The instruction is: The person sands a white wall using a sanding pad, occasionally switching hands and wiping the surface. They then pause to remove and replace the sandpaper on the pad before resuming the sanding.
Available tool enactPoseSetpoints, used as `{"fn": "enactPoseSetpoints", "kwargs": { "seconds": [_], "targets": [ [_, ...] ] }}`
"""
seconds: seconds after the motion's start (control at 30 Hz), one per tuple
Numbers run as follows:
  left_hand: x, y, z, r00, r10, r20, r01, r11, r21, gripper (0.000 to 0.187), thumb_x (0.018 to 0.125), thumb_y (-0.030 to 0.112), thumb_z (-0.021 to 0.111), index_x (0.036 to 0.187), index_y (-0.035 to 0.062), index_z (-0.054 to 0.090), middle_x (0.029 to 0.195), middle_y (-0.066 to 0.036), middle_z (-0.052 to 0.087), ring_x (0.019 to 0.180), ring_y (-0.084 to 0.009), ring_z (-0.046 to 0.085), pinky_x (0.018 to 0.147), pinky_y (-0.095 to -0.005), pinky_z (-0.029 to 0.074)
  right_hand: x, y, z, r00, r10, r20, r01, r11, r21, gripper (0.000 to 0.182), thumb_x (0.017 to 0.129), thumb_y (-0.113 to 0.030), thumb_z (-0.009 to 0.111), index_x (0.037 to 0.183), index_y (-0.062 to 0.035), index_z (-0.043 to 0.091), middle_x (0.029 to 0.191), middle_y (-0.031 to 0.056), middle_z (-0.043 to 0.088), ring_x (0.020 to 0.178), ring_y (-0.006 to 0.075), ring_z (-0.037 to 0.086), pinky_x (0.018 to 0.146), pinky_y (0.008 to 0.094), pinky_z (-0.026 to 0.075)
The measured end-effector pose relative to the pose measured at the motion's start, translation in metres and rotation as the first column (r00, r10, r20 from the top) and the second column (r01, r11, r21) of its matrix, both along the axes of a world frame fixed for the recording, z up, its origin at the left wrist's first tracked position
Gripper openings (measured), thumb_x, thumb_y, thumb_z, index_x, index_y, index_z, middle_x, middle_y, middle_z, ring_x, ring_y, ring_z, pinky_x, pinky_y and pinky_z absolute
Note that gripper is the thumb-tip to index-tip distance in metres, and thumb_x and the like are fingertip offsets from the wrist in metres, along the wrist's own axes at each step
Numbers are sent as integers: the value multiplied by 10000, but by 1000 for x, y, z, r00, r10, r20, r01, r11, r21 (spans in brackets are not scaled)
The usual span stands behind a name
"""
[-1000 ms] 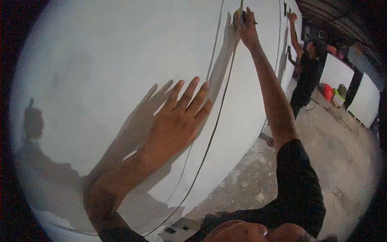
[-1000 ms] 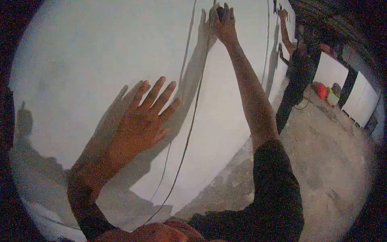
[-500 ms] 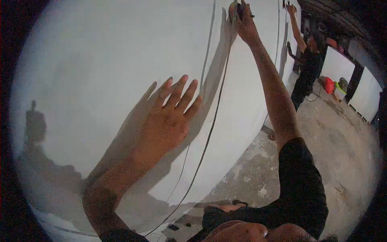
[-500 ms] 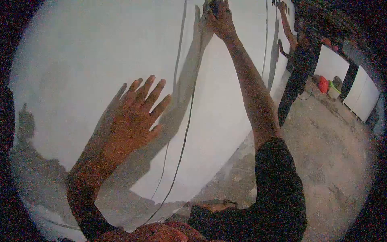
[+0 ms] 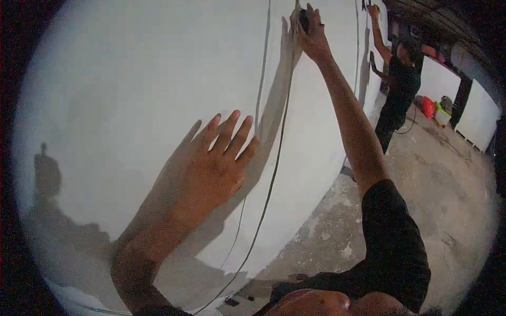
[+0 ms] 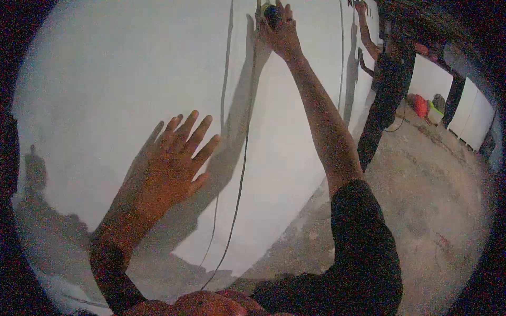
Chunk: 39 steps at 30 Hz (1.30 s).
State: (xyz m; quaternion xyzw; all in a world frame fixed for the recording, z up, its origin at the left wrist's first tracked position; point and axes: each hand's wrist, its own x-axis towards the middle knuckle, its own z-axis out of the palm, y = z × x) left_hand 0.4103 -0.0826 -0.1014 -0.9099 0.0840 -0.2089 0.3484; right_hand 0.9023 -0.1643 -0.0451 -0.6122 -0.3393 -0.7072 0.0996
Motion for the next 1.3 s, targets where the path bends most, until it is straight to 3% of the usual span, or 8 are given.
{"fn": "enactPoseSetpoints", "kwargs": {
  "seconds": [0.1,0.33,0.4,0.43,0.53,0.83,0.97,1.3],
  "targets": [
    [0,1,2,1000,-10,-25,9,1000,-21,721,830,443,731,1439,143,488,1573,-139,356,1502,-331,256,1250,-544,163,-103,-4,-26,517,727,-452,-598,684,418,861,954,-599,573,1572,-85,264,1582,308,278,1512,444,192,1196,613,193],
    [3,8,-10,998,27,-48,-26,999,24,736,839,482,717,1457,157,482,1589,-140,334,1509,-335,241,1254,-548,141,-73,3,-7,635,656,-408,-550,755,357,841,961,-598,557,1563,-84,271,1578,304,286,1496,445,234,1192,612,224],
    [5,23,-31,1000,-10,-4,10,999,-36,742,842,480,715,1463,153,475,1588,-140,336,1509,-338,238,1258,-543,132,-42,16,-7,979,203,-9,-202,977,67,625,954,-233,667,1467,6,402,1467,250,474,1380,401,436,1211,521,246],
    [3,22,-30,1000,-7,-15,6,999,-39,742,842,480,715,1463,153,475,1588,-140,336,1509,-338,238,1258,-543,132,-60,9,-4,592,722,-358,-669,688,281,588,936,-203,655,1433,16,430,1441,248,496,1368,355,466,1212,554,192],
    [0,19,-21,1000,11,-3,-11,1000,-5,736,839,474,719,1453,144,482,1583,-142,343,1504,-339,248,1259,-537,135,-106,8,-25,755,536,-378,-497,844,204,810,1016,-555,492,1591,-67,195,1616,263,234,1525,401,159,1220,508,256],
    [1,12,0,999,-4,-38,1,998,-69,780,812,441,766,1466,142,464,1635,-135,266,1522,-355,212,1238,-560,187,-70,21,40,767,641,-14,-640,765,-67,622,940,-207,614,1476,11,386,1464,251,485,1409,330,436,1200,583,179],
    [-4,11,0,999,14,-30,-15,999,-34,792,823,466,747,1480,139,450,1635,-138,265,1528,-356,195,1245,-553,164,-118,16,-3,862,447,-241,-456,890,19,806,976,-387,617,1587,-37,226,1671,173,160,1547,411,60,1222,564,106],
    [-11,5,6,998,29,-52,-32,998,-58,811,812,438,753,1490,125,434,1638,-142,257,1529,-358,187,1248,-558,148,-100,-6,45,711,535,-455,-510,839,189,910,928,-441,685,1620,-175,156,1688,148,82,1542,421,70,1175,661,184]
  ]
}}
